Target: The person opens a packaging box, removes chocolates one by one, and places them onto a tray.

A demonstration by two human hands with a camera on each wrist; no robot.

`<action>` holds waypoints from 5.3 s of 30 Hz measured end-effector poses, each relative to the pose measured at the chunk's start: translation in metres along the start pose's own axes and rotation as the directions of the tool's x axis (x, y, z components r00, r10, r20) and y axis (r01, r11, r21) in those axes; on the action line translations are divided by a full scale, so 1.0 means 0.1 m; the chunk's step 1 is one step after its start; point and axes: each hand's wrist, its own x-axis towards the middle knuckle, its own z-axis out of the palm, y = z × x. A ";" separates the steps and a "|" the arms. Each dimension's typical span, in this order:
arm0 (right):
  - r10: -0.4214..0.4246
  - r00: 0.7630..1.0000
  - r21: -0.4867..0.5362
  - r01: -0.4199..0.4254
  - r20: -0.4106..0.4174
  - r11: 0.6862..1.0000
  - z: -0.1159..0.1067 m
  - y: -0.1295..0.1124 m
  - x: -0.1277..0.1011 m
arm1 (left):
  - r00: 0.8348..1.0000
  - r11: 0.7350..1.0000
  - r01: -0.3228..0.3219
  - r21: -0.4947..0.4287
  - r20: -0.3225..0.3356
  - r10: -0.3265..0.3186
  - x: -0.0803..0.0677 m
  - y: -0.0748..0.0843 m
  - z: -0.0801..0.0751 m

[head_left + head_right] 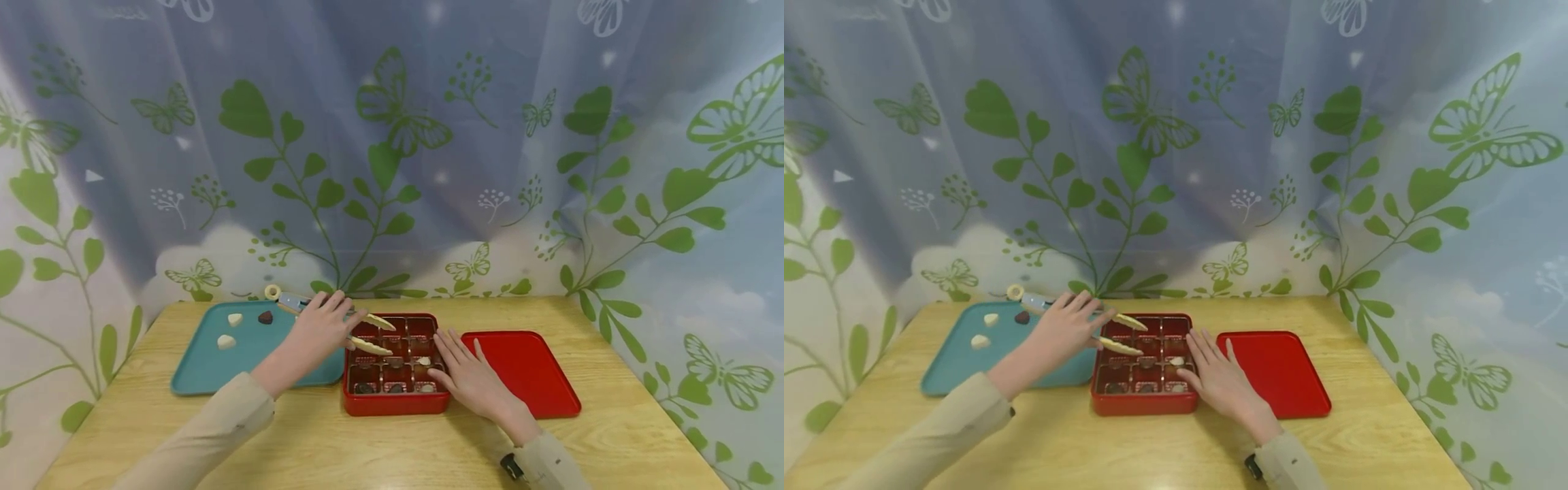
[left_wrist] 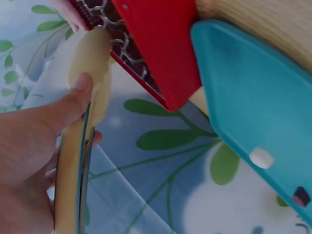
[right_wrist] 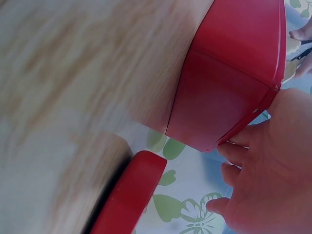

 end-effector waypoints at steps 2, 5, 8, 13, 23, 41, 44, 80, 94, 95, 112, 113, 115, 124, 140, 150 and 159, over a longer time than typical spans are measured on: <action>-0.001 1.000 0.005 0.001 0.000 1.000 -0.01 0.00 0.00 | 1.000 0.999 -0.025 0.021 0.019 0.025 0.07 0.03 -0.01; -0.005 1.000 0.005 0.005 -0.001 1.000 -0.01 -0.01 0.01 | 0.997 0.998 -0.060 0.024 0.053 0.058 0.15 0.07 -0.05; -0.004 1.000 0.005 0.004 -0.001 1.000 -0.02 -0.01 0.01 | 0.993 0.996 -0.085 0.030 0.088 0.082 0.24 0.12 -0.10; 0.003 1.000 0.011 -0.003 -0.003 1.000 -0.03 -0.02 0.01 | 0.984 0.989 -0.114 0.097 0.146 0.099 0.42 0.22 -0.18; 0.001 1.000 -0.002 -0.001 -0.002 1.000 -0.02 -0.02 0.02 | 0.942 0.976 -0.150 0.157 0.323 0.093 0.62 0.44 -0.20; -0.026 0.999 0.032 0.027 -0.039 0.999 0.06 -0.03 -0.01 | 0.994 0.996 -0.045 0.076 0.107 0.037 0.34 0.39 -0.01; -0.018 0.999 0.015 0.019 -0.032 1.000 0.05 -0.03 -0.02 | 0.998 1.000 0.028 -0.015 0.052 -0.027 0.19 0.31 0.01; 0.014 1.000 -0.003 -0.014 -0.003 1.000 0.00 -0.03 0.00 | 0.916 0.919 0.368 -0.142 -0.116 -0.384 -1.41 -0.85 0.22; 0.001 1.000 0.010 0.000 -0.024 1.000 0.00 -0.03 -0.01 | 0.932 0.932 0.361 0.028 0.003 -0.361 -1.64 -1.10 0.25; 0.000 1.000 0.010 0.000 -0.025 1.000 0.01 -0.02 -0.01 | 0.934 0.934 0.356 0.032 0.015 -0.357 -1.63 -1.10 0.25; 0.003 1.000 0.021 -0.003 -0.015 1.000 0.00 -0.01 -0.01 | 0.925 0.937 0.349 0.025 0.152 -0.349 -1.33 -0.94 0.46; 0.005 1.000 0.021 -0.005 -0.011 1.000 0.00 -0.01 -0.01 | 0.925 0.936 0.351 0.023 0.151 -0.350 -1.33 -0.93 0.48; 0.005 1.000 0.019 -0.005 -0.004 1.000 0.00 -0.01 0.00 | 0.923 0.934 0.356 0.022 0.148 -0.356 -1.34 -0.93 0.50; 0.010 1.000 0.006 -0.010 -0.006 1.000 -0.01 -0.01 -0.01 | 0.929 0.930 0.368 -0.030 0.050 -0.366 -1.39 -0.91 0.40; 0.005 1.000 0.010 -0.005 -0.025 1.000 0.00 -0.03 -0.02 | 0.963 0.967 0.242 -0.078 -0.103 -0.249 -0.70 -0.45 -0.01; 0.001 1.000 0.014 -0.001 -0.025 1.000 0.00 -0.03 -0.02 | 0.975 0.983 0.171 -0.073 -0.129 -0.179 -0.15 -0.12 -0.08; -0.013 0.999 0.004 0.013 -0.045 1.000 0.05 0.01 0.00 | 0.992 0.992 0.086 -0.088 -0.085 -0.094 0.26 0.21 -0.12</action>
